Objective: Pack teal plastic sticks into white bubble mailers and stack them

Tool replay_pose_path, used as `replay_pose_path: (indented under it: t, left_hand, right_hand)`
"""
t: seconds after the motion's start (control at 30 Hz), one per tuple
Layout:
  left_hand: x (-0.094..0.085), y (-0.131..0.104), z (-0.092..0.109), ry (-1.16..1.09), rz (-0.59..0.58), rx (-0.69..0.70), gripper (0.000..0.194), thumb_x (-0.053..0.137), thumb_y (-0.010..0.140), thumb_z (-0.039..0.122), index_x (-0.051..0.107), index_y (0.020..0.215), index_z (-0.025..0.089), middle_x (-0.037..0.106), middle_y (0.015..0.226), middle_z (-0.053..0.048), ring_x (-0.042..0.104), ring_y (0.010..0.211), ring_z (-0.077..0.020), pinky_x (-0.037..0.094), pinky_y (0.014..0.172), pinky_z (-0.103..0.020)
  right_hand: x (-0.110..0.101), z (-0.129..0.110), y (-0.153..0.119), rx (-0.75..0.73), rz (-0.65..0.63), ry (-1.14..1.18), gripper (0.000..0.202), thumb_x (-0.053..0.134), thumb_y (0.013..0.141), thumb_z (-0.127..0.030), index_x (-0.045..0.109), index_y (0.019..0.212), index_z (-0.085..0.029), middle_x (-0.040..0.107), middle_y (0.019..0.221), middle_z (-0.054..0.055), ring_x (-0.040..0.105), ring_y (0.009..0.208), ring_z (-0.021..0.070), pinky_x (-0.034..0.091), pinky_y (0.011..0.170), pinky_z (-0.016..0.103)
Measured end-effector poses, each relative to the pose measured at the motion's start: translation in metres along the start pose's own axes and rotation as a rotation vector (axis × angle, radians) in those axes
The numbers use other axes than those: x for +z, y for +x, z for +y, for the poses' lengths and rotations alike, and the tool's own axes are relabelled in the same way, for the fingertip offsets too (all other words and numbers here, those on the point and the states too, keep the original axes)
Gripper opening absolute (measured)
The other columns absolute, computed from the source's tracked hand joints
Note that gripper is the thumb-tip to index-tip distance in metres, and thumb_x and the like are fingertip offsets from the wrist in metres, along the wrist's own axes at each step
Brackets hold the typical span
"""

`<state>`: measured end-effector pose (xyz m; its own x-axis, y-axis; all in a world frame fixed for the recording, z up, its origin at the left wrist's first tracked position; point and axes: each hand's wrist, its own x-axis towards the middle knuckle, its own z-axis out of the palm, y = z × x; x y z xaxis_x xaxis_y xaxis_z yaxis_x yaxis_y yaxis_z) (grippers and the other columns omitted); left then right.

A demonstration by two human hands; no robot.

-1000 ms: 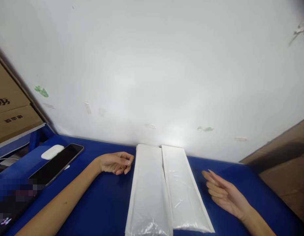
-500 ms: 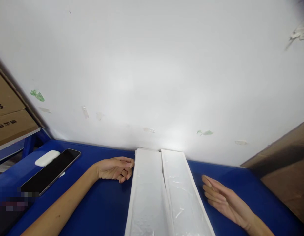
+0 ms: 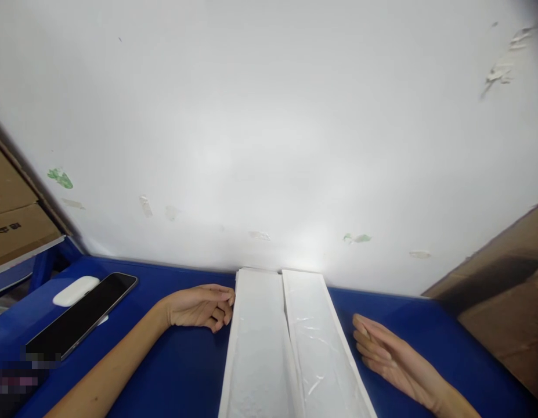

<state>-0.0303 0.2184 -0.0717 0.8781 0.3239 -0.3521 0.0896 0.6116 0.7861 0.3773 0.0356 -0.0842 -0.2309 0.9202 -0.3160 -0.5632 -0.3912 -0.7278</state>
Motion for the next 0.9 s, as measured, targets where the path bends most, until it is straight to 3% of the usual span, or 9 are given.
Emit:
replay_pose_path:
  t: [0.3,0.53,0.9]
  left_hand:
    - [-0.0037,-0.0001,-0.0029,-0.018,-0.003,-0.006,0.031,0.067,0.092,0.039,0.067,0.074,0.014,0.073,0.079,-0.012,0.069,0.068,-0.0189,0.056,0.062,-0.028]
    - [0.0012,-0.0017,0.0002,-0.004,-0.021,-0.026,0.036,0.061,0.096,0.038,0.075,0.097,0.004,0.074,0.084,-0.015,0.070,0.069,-0.0173,0.057,0.065,-0.027]
    - [0.0032,-0.0021,0.0014,-0.027,-0.030,-0.022,0.034,0.064,0.094,0.040,0.075,0.095,0.007,0.074,0.088,-0.013,0.071,0.076,-0.0191,0.058,0.066,-0.026]
  right_hand:
    - [0.0015,0.0003,-0.0026,0.002,0.040,-0.019,0.022,0.073,0.091,-0.034,0.062,0.081,-0.017,0.029,0.060,-0.007,0.014,0.052,0.0061,0.023,0.047,0.017]
    - [0.0037,-0.0001,-0.0020,0.001,0.051,-0.032,0.023,0.070,0.093,-0.034,0.061,0.080,-0.017,0.029,0.061,-0.007,0.014,0.053,0.0066,0.023,0.048,0.018]
    - [0.0036,-0.0007,-0.0035,0.001,0.044,-0.040,0.022,0.068,0.094,-0.034,0.062,0.081,-0.017,0.029,0.063,-0.006,0.015,0.054,0.0075,0.024,0.049,0.019]
